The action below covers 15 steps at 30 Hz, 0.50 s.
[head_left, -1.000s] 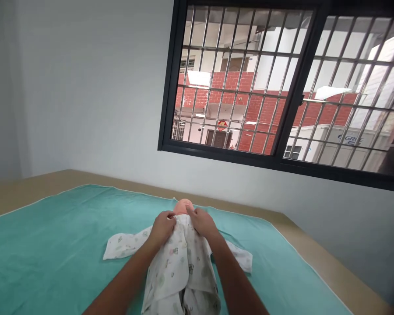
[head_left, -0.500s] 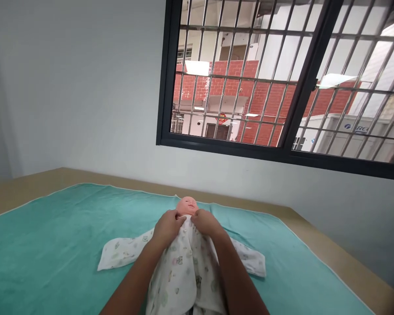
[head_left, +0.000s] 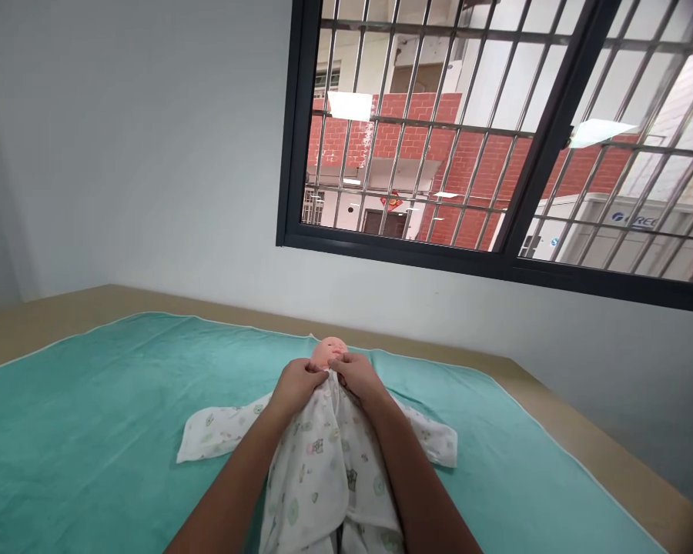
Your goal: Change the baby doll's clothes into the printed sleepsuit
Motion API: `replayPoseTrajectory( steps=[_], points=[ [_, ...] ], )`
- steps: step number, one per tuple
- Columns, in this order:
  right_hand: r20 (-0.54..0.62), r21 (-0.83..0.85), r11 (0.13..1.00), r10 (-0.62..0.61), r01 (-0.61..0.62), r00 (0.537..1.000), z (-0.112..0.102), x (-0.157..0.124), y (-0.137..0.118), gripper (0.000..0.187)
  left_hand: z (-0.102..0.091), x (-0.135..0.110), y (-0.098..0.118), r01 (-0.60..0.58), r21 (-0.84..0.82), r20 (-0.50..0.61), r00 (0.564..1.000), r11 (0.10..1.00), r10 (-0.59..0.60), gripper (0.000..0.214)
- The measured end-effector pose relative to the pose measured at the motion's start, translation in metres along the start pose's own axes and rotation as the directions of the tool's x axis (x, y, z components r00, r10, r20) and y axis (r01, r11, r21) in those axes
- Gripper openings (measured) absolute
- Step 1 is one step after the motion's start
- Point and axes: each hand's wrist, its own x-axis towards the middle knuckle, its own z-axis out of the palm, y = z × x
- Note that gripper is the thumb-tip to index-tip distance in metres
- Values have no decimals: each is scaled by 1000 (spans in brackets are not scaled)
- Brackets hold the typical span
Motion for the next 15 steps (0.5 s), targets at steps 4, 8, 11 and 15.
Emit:
replayPoseTrajectory(
  steps=[4, 8, 11, 15],
  points=[
    [26, 82, 997, 11, -13, 1000, -3, -3, 2, 25, 6, -6, 4, 29, -208, -1, 1000, 978, -30, 22],
    [45, 152, 988, 23, -29, 999, -7, -6, 1, 24, 13, -11, 6, 52, -369, 6, 999, 928, -53, 21],
    [45, 167, 985, 39, -46, 998, -7, -7, 0, 23, 17, -12, 7, 62, -437, 6, 998, 898, -66, 17],
    [56, 179, 982, 42, -52, 998, -6, -6, 2, 23, 19, -12, 6, 67, -492, 2, 997, 868, -76, 11]
  ],
)
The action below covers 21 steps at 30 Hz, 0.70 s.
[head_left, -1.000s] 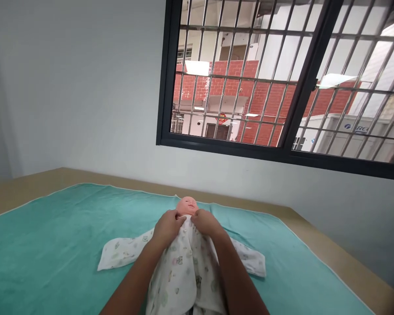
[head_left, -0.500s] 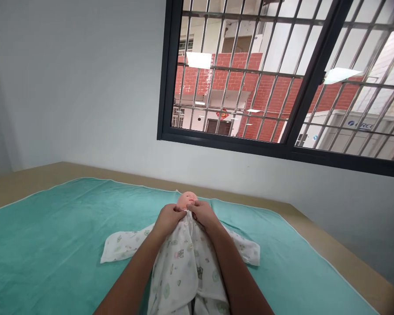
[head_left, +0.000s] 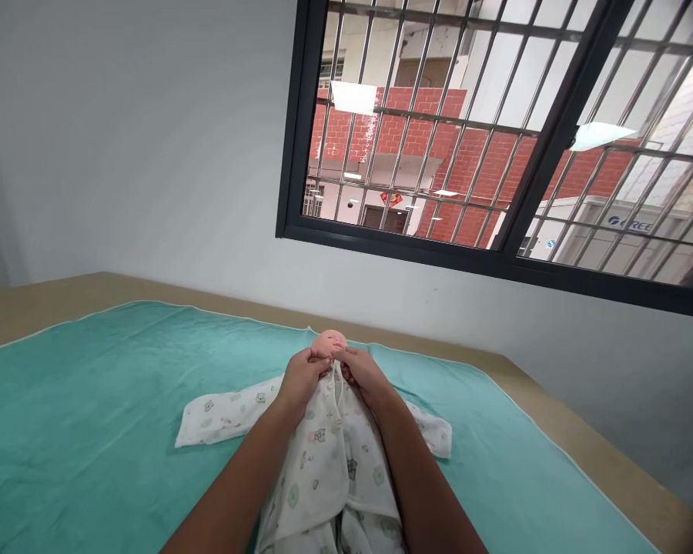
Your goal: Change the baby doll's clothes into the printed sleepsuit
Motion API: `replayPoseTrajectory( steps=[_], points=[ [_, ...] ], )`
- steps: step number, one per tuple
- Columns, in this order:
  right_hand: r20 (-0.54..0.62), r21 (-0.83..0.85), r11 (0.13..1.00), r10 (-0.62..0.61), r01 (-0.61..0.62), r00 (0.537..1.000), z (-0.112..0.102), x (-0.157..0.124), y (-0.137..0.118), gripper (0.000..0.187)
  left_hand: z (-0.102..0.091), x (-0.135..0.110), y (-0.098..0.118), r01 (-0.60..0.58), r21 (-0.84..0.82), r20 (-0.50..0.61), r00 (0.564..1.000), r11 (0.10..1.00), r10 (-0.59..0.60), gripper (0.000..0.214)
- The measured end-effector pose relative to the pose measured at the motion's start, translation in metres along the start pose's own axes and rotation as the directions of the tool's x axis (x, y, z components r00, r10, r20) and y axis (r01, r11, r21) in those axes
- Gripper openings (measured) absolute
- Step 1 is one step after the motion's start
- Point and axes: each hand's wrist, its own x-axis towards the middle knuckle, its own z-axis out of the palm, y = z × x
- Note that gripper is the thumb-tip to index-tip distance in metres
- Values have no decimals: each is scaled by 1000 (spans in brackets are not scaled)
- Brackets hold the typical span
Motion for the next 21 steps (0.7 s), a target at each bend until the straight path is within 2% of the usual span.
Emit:
replayPoseTrajectory(
  steps=[6, 15, 21],
  points=[
    [-12, -5, 1000, 17, -17, 1000, -1, 2, 3, 26, -3, 1, -1, 14, -40, -8, 1000, 999, -14, 13],
    [-27, -7, 1000, 18, -18, 999, -3, 2, 3, 24, 3, 4, -5, -69, 44, 31, 997, 997, 68, 16],
    [-12, 24, 1000, 9, -8, 1000, -2, 0, 3, 29, 6, 7, -4, -116, 21, 82, 990, 993, 114, 15]
  ],
)
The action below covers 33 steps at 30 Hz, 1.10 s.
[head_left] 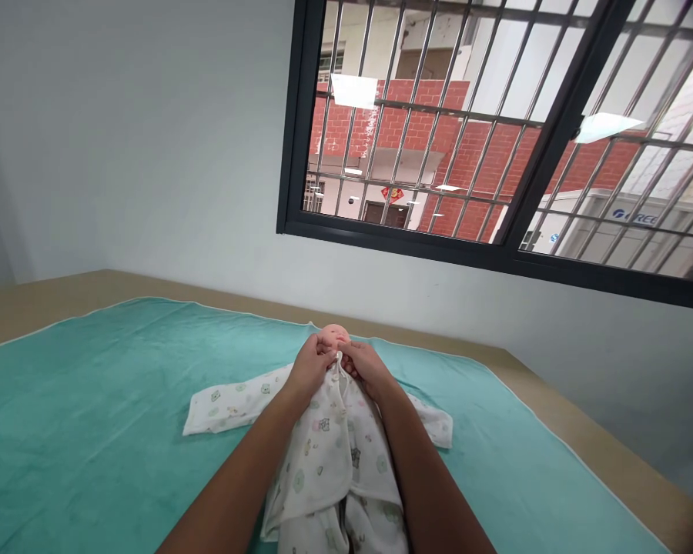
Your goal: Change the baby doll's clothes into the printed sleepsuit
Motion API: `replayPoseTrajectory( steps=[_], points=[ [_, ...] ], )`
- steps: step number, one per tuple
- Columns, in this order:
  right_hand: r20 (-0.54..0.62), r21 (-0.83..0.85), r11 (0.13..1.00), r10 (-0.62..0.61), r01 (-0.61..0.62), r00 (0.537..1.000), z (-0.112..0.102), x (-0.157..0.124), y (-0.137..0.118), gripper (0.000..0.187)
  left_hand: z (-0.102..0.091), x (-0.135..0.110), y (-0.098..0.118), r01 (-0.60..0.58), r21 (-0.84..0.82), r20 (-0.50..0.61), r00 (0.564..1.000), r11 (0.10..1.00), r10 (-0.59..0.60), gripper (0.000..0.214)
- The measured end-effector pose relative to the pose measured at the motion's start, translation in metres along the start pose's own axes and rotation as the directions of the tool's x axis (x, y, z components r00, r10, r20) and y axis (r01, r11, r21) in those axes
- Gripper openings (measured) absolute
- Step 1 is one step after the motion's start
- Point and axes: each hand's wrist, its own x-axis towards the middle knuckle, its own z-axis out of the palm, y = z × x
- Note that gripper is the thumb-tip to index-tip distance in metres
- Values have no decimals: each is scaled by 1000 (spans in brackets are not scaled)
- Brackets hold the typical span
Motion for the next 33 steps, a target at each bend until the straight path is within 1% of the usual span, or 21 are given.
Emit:
replayPoseTrajectory(
  steps=[5, 9, 12, 16, 18, 24, 30, 33],
  points=[
    [43, 45, 999, -2, 0, 999, -3, 0, 2, 30, -3, 4, -7, -37, -13, 68, 997, 999, 38, 17],
    [86, 90, 995, 21, -29, 996, -6, -4, 1, 28, -9, 5, -11, -54, 40, 105, 993, 998, 50, 22],
    [104, 116, 992, 38, -50, 994, -8, -6, 0, 23, -14, 5, -8, -80, 110, 146, 987, 991, 63, 31],
    [120, 144, 987, 49, -66, 992, -10, -7, 0, 16, -20, 3, 1, -125, 202, 226, 971, 971, 78, 25],
    [135, 157, 985, 50, -71, 990, -11, -7, 0, 15, -22, 2, 4, -131, 237, 248, 966, 963, 71, 26],
    [186, 171, 983, 36, -69, 982, -15, -7, 2, 19, -25, 1, 7, -114, 314, 226, 973, 943, 42, 30],
    [191, 139, 990, 9, -36, 982, -15, -7, 3, 23, -26, 0, 7, -76, 337, 173, 985, 938, 17, 12],
    [190, 115, 993, 1, -23, 982, -14, -8, 3, 23, -26, -1, 9, -56, 341, 152, 988, 938, 4, 9]
  ],
)
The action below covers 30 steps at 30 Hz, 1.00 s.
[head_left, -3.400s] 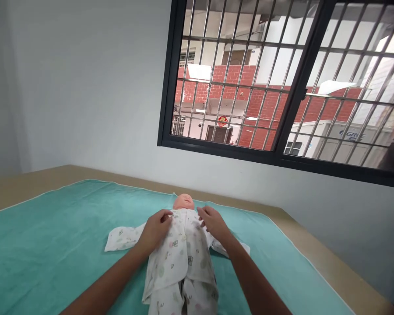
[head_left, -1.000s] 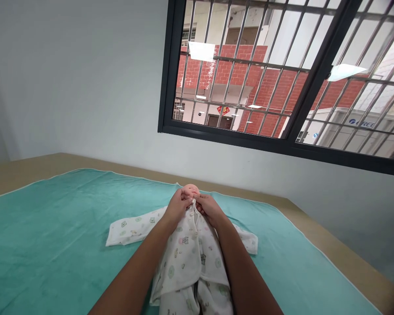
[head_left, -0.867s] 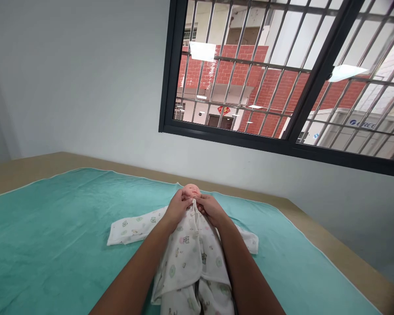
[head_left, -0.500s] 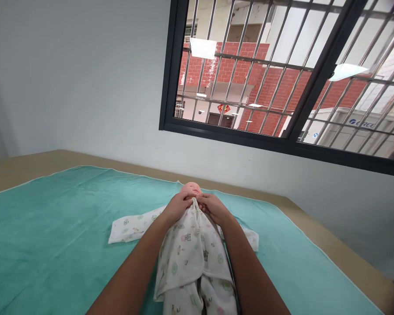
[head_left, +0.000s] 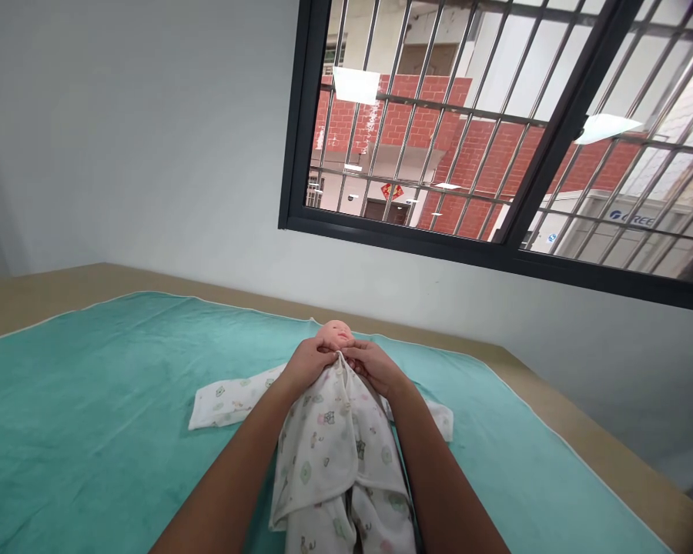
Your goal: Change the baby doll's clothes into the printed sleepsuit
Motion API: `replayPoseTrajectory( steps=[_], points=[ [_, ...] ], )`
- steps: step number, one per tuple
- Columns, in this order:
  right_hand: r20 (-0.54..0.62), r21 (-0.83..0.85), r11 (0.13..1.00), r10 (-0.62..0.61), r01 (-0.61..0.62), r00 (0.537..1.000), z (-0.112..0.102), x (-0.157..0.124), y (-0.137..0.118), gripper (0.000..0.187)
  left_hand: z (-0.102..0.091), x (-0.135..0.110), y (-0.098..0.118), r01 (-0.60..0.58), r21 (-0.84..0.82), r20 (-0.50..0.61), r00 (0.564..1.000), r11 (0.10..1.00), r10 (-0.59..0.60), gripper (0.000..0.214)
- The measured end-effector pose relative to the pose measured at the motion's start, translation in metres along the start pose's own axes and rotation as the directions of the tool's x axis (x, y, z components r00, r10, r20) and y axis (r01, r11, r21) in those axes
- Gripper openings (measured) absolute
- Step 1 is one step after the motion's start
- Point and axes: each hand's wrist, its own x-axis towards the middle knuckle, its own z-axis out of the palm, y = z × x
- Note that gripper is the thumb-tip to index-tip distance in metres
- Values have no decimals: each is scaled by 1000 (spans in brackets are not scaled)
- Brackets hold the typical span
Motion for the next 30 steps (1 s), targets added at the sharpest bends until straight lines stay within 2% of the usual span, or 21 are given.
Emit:
replayPoseTrajectory(
  steps=[5, 11, 17, 22, 30],
  points=[
    [38, -60, 998, -26, 28, 999, 6, -5, -6, 25, 4, 1, 2, 42, 6, -48, 998, 999, -41, 20],
    [69, -108, 993, -41, 48, 997, 9, -9, -11, 35, 11, 3, -1, 72, -13, -132, 989, 997, -73, 6],
    [85, -102, 992, -67, 76, 994, 8, -8, -9, 40, 10, 0, 4, 76, -44, -142, 987, 996, -81, 16],
    [78, -96, 993, -56, 63, 995, 7, -7, -9, 37, 11, 1, 0, 97, -80, -179, 978, 992, -110, 23],
    [42, -106, 992, -63, 67, 997, 5, -4, -5, 33, 10, 1, -8, 113, -259, -128, 980, 959, -150, 25]
  ],
)
